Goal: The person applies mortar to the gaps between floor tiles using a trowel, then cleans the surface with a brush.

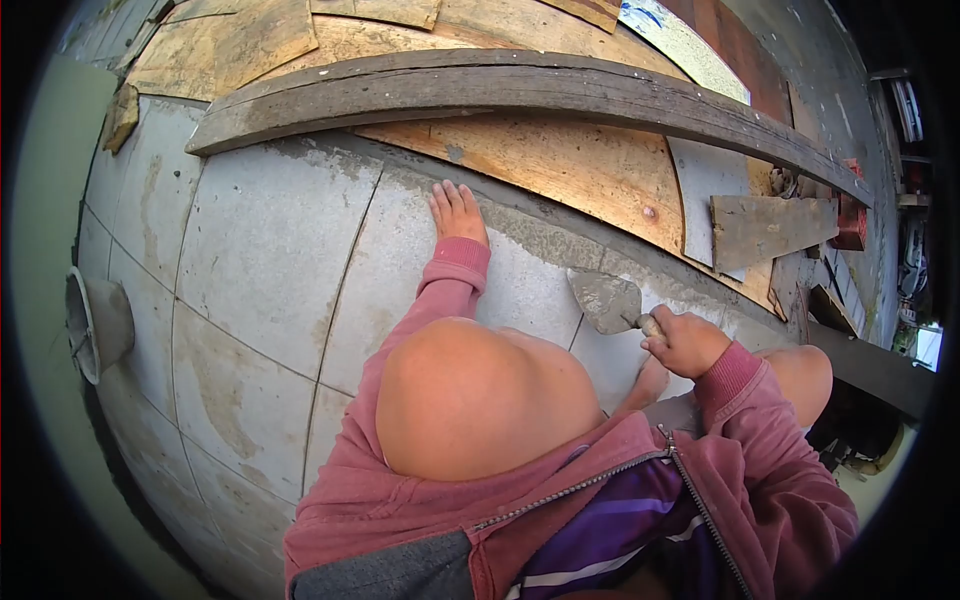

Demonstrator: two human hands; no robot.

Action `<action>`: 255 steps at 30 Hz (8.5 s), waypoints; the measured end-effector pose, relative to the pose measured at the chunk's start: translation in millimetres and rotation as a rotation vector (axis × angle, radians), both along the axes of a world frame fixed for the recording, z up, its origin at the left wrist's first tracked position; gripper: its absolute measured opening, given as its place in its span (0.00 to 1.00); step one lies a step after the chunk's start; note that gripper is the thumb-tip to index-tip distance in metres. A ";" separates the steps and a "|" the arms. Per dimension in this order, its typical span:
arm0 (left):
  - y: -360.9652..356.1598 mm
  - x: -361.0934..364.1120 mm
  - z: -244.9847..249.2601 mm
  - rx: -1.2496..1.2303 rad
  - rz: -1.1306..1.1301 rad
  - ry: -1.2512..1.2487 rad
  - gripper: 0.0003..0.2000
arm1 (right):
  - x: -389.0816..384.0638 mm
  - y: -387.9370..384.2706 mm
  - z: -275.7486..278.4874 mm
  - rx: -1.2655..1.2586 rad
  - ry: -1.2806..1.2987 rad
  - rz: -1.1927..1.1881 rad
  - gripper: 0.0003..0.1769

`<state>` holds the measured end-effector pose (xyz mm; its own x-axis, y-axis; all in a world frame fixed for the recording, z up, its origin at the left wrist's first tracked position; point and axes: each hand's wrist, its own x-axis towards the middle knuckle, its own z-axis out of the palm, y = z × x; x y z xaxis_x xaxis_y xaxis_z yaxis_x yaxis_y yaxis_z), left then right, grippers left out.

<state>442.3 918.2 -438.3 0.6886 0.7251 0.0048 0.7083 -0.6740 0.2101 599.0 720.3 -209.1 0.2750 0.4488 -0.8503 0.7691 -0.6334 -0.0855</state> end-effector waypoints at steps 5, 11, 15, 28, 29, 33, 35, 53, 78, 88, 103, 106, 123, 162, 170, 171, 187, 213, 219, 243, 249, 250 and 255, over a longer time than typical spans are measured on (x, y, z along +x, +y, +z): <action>14.4 -30.2 2.7 -0.547 -0.519 -0.197 0.27 | -4.8 14.8 -6.8 0.025 0.114 -0.004 0.22; 94.3 -65.9 -36.4 0.021 0.156 -0.120 0.25 | -12.8 31.3 -14.4 -0.013 0.145 0.031 0.24; 95.4 -34.3 4.2 -0.371 -0.264 -0.328 0.26 | -7.1 38.2 -15.8 -0.008 0.154 0.101 0.24; 62.7 -152.4 11.2 -0.688 0.569 -0.494 0.07 | -12.7 45.1 -8.7 -0.050 0.151 0.068 0.24; 71.3 -148.7 15.7 -0.688 0.560 -0.489 0.07 | -14.2 46.7 -7.6 -0.056 0.138 0.079 0.24; 108.2 -125.1 9.4 -0.341 0.441 -0.318 0.08 | -12.6 43.4 -9.4 -0.058 0.142 0.074 0.23; 128.0 -114.4 -3.5 -0.230 0.432 -0.299 0.07 | -13.7 42.4 -9.9 -0.052 0.134 0.059 0.23; 163.0 -90.9 -2.9 -0.145 0.157 -0.018 0.06 | -14.0 35.7 -15.2 -0.025 0.130 0.058 0.23; 155.6 -73.4 16.6 -0.195 0.167 0.146 0.06 | -20.6 37.1 -10.6 -0.055 0.084 0.083 0.23; 64.0 -188.9 43.5 -0.285 0.710 -0.679 0.10 | -35.9 86.2 -24.1 0.419 0.335 -0.004 0.22; -51.8 -134.1 44.0 -0.674 0.123 -0.746 0.09 | -61.7 280.7 -54.9 0.190 0.088 0.317 0.21; -59.8 -131.2 47.3 -0.763 0.083 -0.679 0.07 | -62.7 280.7 -51.6 0.208 0.052 0.262 0.21; -108.6 -185.0 56.9 -1.167 0.300 -0.981 0.02 | -150.3 210.9 -61.9 0.419 0.442 0.483 0.17; 189.4 -311.3 -14.2 0.202 0.854 -0.236 0.10 | -135.9 441.5 -115.9 0.659 -0.261 0.581 0.54; 191.3 -307.2 -0.3 0.023 0.929 -0.113 0.08 | -169.8 489.1 -135.7 0.572 -0.210 0.667 0.64; 192.6 -307.1 1.2 -0.016 0.928 -0.116 0.08 | -173.0 495.0 -139.0 0.548 -0.193 0.673 0.65; 193.8 -307.4 1.9 -0.022 0.940 -0.062 0.08 | -123.8 562.7 -133.7 0.583 -0.081 0.686 0.66; 193.6 -306.4 -7.1 0.099 0.882 -0.049 0.08 | -168.5 148.1 -190.2 0.191 0.341 0.047 0.24; 192.4 -304.2 -3.6 0.101 0.885 -0.078 0.08 | -160.5 213.6 -123.4 0.238 0.665 -0.589 0.27; 192.8 -306.8 -4.3 0.115 0.889 -0.035 0.06 | -141.3 275.9 -127.8 0.232 0.215 -0.202 0.17; 194.6 -304.7 -6.1 0.112 0.901 -0.017 0.06 | -138.0 286.3 -119.8 0.189 0.275 -0.221 0.17; 194.0 -303.5 -5.3 0.119 0.894 -0.015 0.07 | -141.8 287.2 -117.0 0.171 0.298 -0.190 0.17; 194.1 -303.8 -5.6 0.115 0.886 -0.024 0.07 | -148.1 305.2 -89.9 -0.049 0.321 -0.436 0.16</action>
<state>138.5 1112.3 -443.9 -0.1250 0.9852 0.1176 0.9753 0.1003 0.1966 450.9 1025.5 -299.0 0.1505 0.3089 -0.9391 0.3738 -0.8972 -0.2352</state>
